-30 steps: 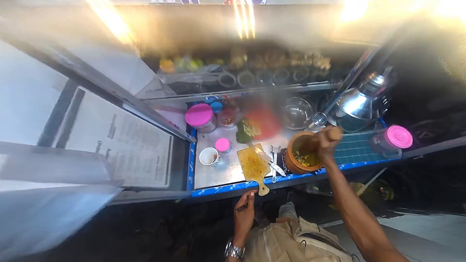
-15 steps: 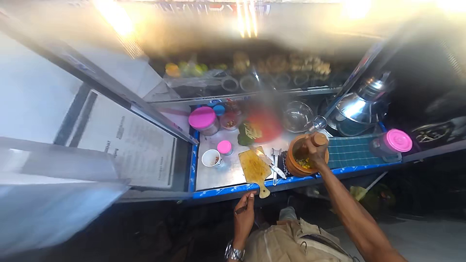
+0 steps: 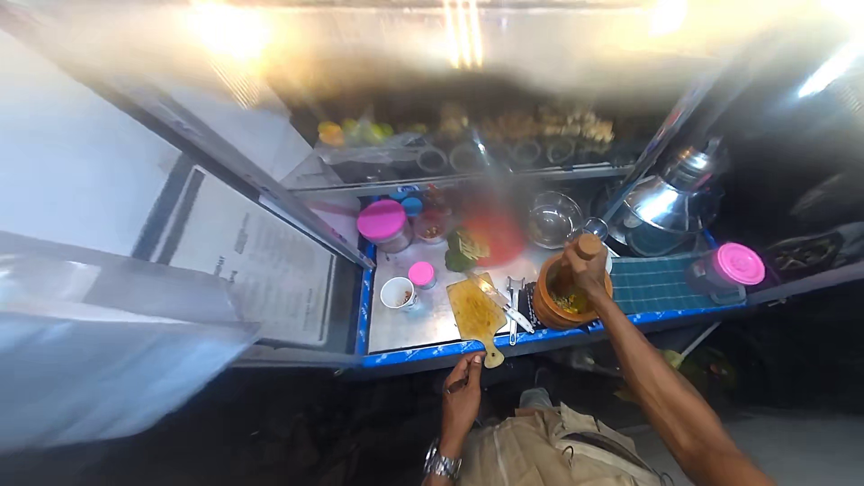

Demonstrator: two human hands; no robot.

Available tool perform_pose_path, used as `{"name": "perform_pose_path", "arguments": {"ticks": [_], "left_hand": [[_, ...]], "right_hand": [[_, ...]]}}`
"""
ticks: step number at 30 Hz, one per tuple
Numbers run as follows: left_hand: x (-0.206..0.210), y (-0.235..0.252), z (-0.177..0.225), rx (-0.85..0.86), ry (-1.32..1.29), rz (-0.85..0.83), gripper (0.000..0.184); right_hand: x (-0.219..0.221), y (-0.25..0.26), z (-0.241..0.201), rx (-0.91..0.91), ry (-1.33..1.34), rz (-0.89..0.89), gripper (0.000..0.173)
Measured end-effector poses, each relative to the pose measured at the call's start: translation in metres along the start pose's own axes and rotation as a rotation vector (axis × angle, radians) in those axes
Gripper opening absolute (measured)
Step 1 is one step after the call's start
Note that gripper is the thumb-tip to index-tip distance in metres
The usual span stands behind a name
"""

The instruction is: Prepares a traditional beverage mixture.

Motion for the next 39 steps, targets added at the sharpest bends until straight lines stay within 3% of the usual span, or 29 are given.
{"name": "perform_pose_path", "arguments": {"ticks": [4,5,7,10,14,22,26,28,31,35,39], "left_hand": [[-0.009,-0.002,-0.004,0.006,-0.018,0.047,0.029],[-0.013,-0.001,-0.006,0.005,-0.013,0.06,0.029],[-0.013,0.0,-0.006,0.005,-0.012,0.057,0.03],[-0.008,0.0,0.001,0.026,-0.018,0.026,0.029],[-0.009,0.002,0.0,0.027,-0.032,0.02,0.029],[-0.012,0.001,-0.004,0.023,-0.028,0.032,0.028],[-0.012,0.001,-0.002,0.017,-0.018,0.03,0.028],[-0.013,0.0,-0.002,0.028,-0.021,0.034,0.028],[-0.014,0.0,0.0,0.05,-0.028,0.031,0.028],[-0.018,0.001,-0.002,0.038,-0.046,0.055,0.028],[-0.016,0.001,0.0,0.057,-0.041,0.035,0.028]], "right_hand": [[-0.011,-0.003,-0.02,-0.279,0.113,0.08,0.007],[-0.011,-0.003,-0.005,-0.283,0.126,0.115,0.007],[-0.01,-0.001,0.019,-0.127,0.066,0.122,0.013],[-0.011,0.004,0.01,0.041,0.034,0.024,0.021],[-0.028,0.008,-0.015,-0.067,0.116,0.164,0.011],[-0.047,0.006,-0.038,-0.233,0.249,0.242,0.008],[-0.036,-0.004,-0.012,-0.318,0.245,0.235,0.008],[-0.028,-0.006,0.017,-0.25,0.242,0.245,0.008],[-0.032,0.0,0.016,-0.153,0.223,0.198,0.007],[-0.042,-0.004,0.008,-0.284,0.218,0.264,0.005],[-0.036,0.01,0.015,-0.056,0.119,0.198,0.009]]}}
Point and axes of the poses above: each hand's wrist, its own y-axis towards the middle knuckle, its own x-axis out of the palm, z = x × y, the point moved 8 cm from there along y, towards the middle knuckle, and after that the axes turned 11 degrees about -z, right-handed, at the moved point
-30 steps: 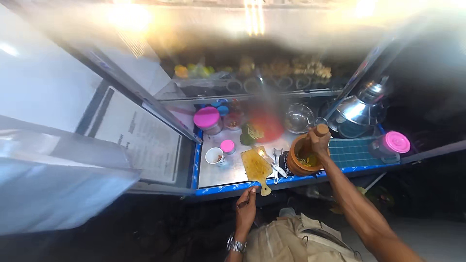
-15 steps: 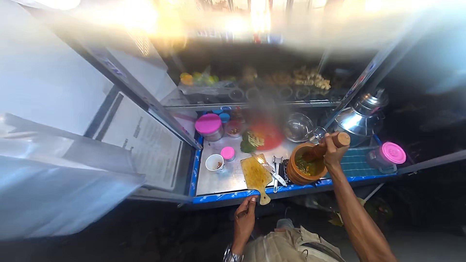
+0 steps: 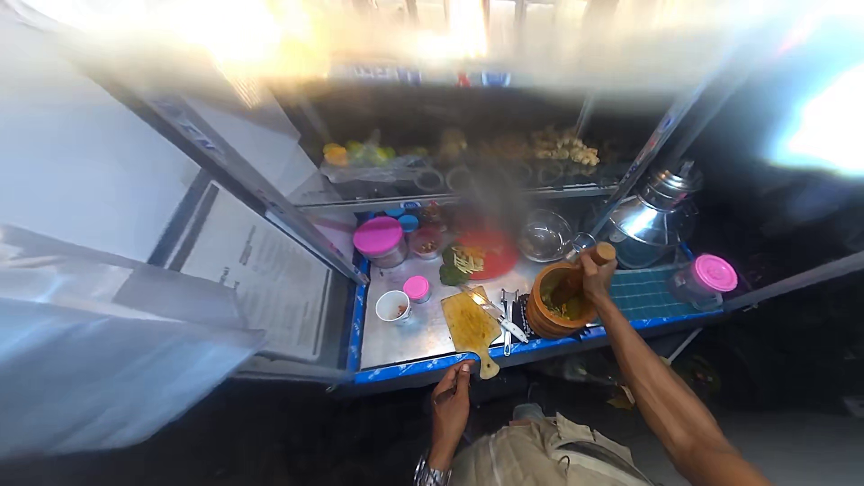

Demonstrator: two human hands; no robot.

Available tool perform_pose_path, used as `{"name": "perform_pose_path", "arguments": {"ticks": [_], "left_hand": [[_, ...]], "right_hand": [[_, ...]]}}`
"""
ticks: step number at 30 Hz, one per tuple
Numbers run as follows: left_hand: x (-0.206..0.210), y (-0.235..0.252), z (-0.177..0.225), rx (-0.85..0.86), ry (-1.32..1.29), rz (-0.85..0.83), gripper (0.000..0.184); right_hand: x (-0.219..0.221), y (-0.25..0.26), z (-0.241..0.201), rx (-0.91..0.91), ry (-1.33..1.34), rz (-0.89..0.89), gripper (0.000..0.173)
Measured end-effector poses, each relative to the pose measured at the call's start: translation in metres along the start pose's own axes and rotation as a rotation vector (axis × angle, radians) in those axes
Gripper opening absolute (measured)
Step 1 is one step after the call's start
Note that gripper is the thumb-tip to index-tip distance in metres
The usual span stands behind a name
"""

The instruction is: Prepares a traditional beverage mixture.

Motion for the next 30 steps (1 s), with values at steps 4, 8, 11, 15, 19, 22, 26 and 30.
{"name": "perform_pose_path", "arguments": {"ticks": [4,8,11,15,19,22,26,30], "left_hand": [[0.005,-0.003,0.0,-0.004,-0.011,-0.053,0.028],[-0.004,-0.005,-0.007,-0.009,-0.013,-0.008,0.029],[-0.003,-0.003,-0.006,-0.016,-0.011,-0.002,0.028],[0.0,-0.002,-0.005,-0.013,-0.018,-0.019,0.028],[-0.001,0.0,-0.003,-0.004,-0.01,-0.021,0.028],[-0.001,0.0,-0.003,-0.013,-0.013,-0.019,0.028],[0.0,0.001,-0.003,0.001,-0.03,-0.027,0.028],[0.011,0.009,0.02,0.174,-0.199,-0.177,0.035]], "right_hand": [[-0.006,0.005,-0.025,-0.083,0.058,0.039,0.008],[-0.008,-0.009,-0.039,-0.209,0.04,0.064,0.007],[-0.001,-0.022,-0.041,-0.231,0.183,0.023,0.009],[-0.011,-0.031,-0.037,-0.119,0.341,0.157,0.011],[-0.054,-0.026,-0.02,0.094,0.545,0.408,0.02],[-0.09,-0.023,0.011,0.265,0.793,0.538,0.027],[-0.108,-0.031,0.03,0.348,0.951,0.549,0.03],[-0.113,-0.039,0.035,0.35,0.979,0.55,0.03]]}}
Point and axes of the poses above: each hand's wrist, its own y-axis towards the middle knuckle, its own x-axis out of the palm, z = x × y, the point moved 8 cm from there along y, towards the middle knuckle, and after that the axes turned 11 degrees about -z, right-handed, at the moved point
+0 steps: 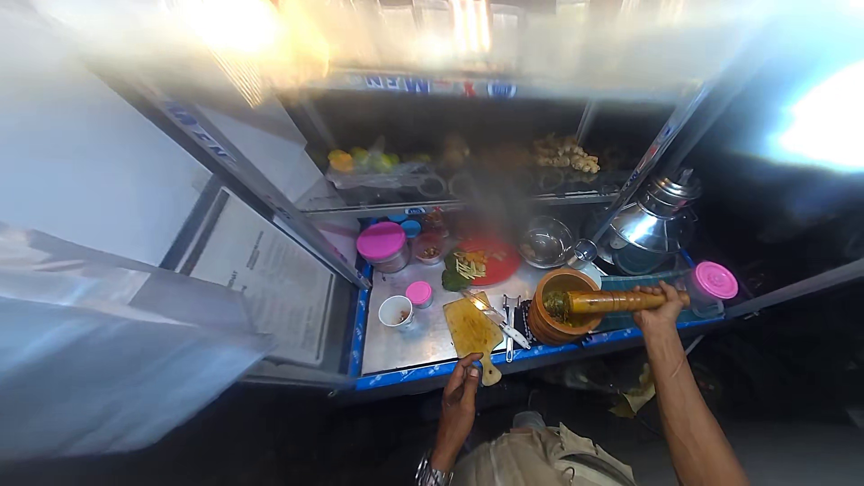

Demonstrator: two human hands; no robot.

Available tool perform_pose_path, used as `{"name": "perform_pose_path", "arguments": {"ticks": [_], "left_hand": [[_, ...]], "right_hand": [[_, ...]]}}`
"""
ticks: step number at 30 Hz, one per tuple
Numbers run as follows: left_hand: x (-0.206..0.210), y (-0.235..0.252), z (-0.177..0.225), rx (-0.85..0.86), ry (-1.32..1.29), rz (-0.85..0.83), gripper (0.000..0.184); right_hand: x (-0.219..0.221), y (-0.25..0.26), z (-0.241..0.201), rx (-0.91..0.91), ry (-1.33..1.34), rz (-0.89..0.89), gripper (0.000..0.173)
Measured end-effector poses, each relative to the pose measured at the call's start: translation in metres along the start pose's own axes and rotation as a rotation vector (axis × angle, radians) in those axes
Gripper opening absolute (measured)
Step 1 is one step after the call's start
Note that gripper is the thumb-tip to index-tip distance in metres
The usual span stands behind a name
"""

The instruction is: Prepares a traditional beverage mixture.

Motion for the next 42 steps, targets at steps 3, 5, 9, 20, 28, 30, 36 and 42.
{"name": "perform_pose_path", "arguments": {"ticks": [3,5,9,20,28,30,36,42], "left_hand": [[0.022,0.026,0.031,0.156,-0.265,-0.129,0.038],[0.041,0.054,0.055,0.253,-0.427,-0.175,0.033],[0.084,0.1,0.091,0.361,-0.398,-0.289,0.03],[0.118,0.094,0.064,0.16,0.003,-0.411,0.04],[0.031,0.05,0.031,0.139,0.035,-0.167,0.037],[0.016,0.033,0.019,0.106,0.054,-0.129,0.038],[-0.016,-0.009,0.01,0.199,0.216,-0.006,0.039],[-0.033,-0.029,0.029,0.312,0.436,0.091,0.034]], "right_hand": [[-0.003,-0.004,0.001,0.0,0.001,0.007,0.029],[-0.003,-0.006,0.005,0.009,0.009,0.013,0.03],[-0.001,-0.01,0.009,0.001,0.008,0.02,0.03],[0.054,-0.031,-0.052,-0.339,-0.004,-0.173,0.03],[0.175,-0.061,0.061,-0.49,-1.054,-0.938,0.049],[0.193,-0.042,0.113,-0.438,-1.444,-1.178,0.044],[0.158,0.044,0.234,-0.154,-2.195,-1.534,0.041],[0.142,0.059,0.262,0.078,-2.44,-1.553,0.044]]}}
Point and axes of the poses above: each hand's wrist, its own y-axis towards the middle knuckle, its own x-axis out of the palm, z = x × y, the point moved 8 cm from there along y, towards the middle knuckle, and after that the axes turned 11 degrees about -z, right-handed, at the moved point
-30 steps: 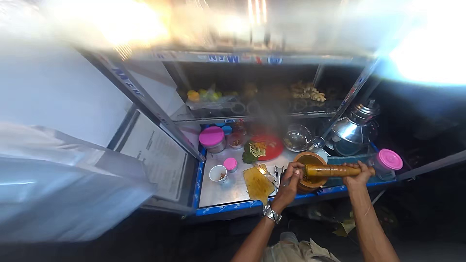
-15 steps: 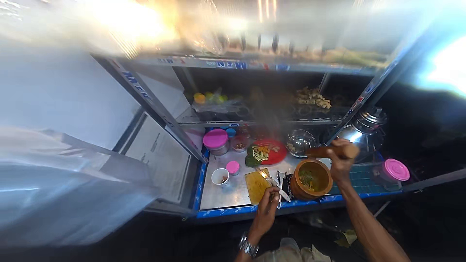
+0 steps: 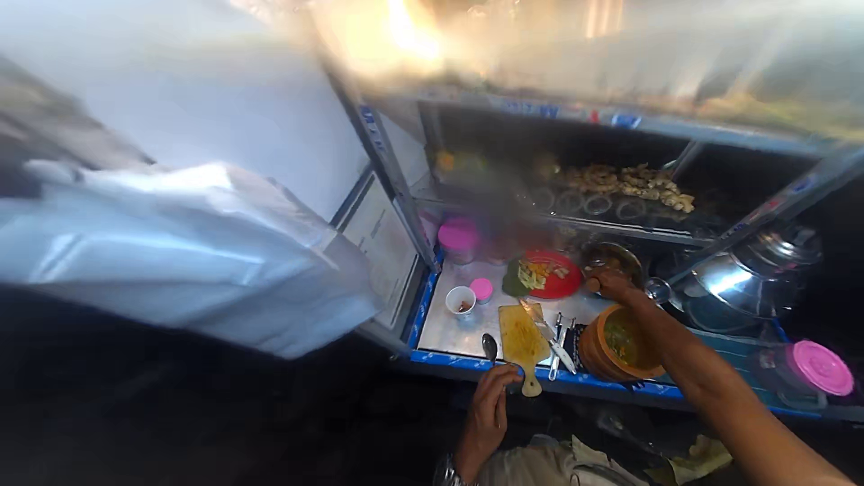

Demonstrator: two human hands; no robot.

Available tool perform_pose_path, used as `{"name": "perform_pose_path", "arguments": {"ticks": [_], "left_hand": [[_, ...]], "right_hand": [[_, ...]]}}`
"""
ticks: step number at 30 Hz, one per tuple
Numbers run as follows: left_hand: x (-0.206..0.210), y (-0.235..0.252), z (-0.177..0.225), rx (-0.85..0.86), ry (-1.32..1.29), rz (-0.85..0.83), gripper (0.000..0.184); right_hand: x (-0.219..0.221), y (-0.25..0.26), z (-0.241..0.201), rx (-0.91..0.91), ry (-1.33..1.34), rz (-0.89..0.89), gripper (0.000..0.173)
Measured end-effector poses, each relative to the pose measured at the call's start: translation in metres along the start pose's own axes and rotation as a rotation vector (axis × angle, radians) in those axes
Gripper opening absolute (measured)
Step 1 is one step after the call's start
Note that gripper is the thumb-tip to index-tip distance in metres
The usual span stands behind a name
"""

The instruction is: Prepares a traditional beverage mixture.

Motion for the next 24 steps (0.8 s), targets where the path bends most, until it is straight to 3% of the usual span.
{"name": "perform_pose_path", "arguments": {"ticks": [5,8,10,11,13,16,18,21,24], "left_hand": [[-0.003,0.001,0.009,0.046,0.063,-0.006,0.034],[0.0,0.005,0.008,0.053,0.075,-0.023,0.035],[0.003,0.01,0.007,0.055,0.087,-0.024,0.036],[0.004,0.013,0.005,0.052,0.098,-0.024,0.036],[0.01,0.017,0.003,0.037,0.122,-0.053,0.036],[0.027,0.027,0.005,0.039,0.18,-0.168,0.034],[0.042,0.029,0.008,0.072,0.205,-0.293,0.032],[0.06,0.03,0.014,0.101,0.222,-0.463,0.028],[0.075,0.026,0.016,0.138,0.236,-0.525,0.028]], "right_hand": [[0.011,0.016,-0.004,0.007,-0.047,-0.061,0.037],[-0.009,-0.004,-0.028,0.024,0.024,0.114,0.035],[-0.023,-0.039,-0.067,-0.071,0.23,0.299,0.034],[-0.022,-0.06,-0.094,-0.133,0.392,0.295,0.028],[0.01,-0.102,-0.15,-0.205,0.765,0.099,0.028],[0.072,-0.136,-0.206,-0.203,1.186,-0.233,0.043],[0.104,-0.143,-0.219,-0.131,1.403,-0.289,0.042],[0.135,-0.146,-0.218,-0.049,1.686,-0.237,0.032],[0.148,-0.154,-0.212,0.011,1.796,-0.154,0.031]]}}
Point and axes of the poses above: each hand's wrist, its own y-axis towards the middle knuckle, its own x-axis out of the palm, z = x × y, the point moved 8 cm from there along y, towards the middle knuckle, and after that the axes turned 11 degrees about -z, right-handed, at the moved point
